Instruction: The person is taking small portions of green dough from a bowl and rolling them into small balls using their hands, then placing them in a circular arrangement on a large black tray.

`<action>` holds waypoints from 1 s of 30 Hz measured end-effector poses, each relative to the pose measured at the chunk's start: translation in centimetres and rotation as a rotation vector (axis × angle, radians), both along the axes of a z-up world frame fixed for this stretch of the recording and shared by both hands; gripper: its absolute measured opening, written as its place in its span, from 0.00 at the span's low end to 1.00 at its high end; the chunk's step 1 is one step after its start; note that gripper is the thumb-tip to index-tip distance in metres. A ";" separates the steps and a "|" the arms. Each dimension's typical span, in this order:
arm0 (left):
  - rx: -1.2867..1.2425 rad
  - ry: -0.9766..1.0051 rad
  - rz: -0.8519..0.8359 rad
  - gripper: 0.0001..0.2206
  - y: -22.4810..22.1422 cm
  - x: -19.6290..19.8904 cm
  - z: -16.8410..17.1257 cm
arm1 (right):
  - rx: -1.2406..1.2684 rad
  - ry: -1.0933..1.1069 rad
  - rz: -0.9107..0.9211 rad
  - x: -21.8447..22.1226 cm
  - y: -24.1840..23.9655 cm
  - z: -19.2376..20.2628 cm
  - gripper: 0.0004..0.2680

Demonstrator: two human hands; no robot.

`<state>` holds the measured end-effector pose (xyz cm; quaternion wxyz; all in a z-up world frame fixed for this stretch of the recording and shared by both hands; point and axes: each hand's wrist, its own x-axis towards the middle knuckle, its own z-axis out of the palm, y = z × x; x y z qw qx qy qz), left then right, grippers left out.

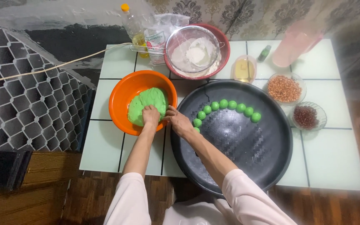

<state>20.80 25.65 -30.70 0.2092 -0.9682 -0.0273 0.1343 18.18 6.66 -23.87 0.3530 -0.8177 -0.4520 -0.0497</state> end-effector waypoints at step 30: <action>-0.809 -0.069 0.288 0.13 -3.4 -8.0 31.7 | 0.460 0.714 0.508 0.7 -2.3 3.8 0.06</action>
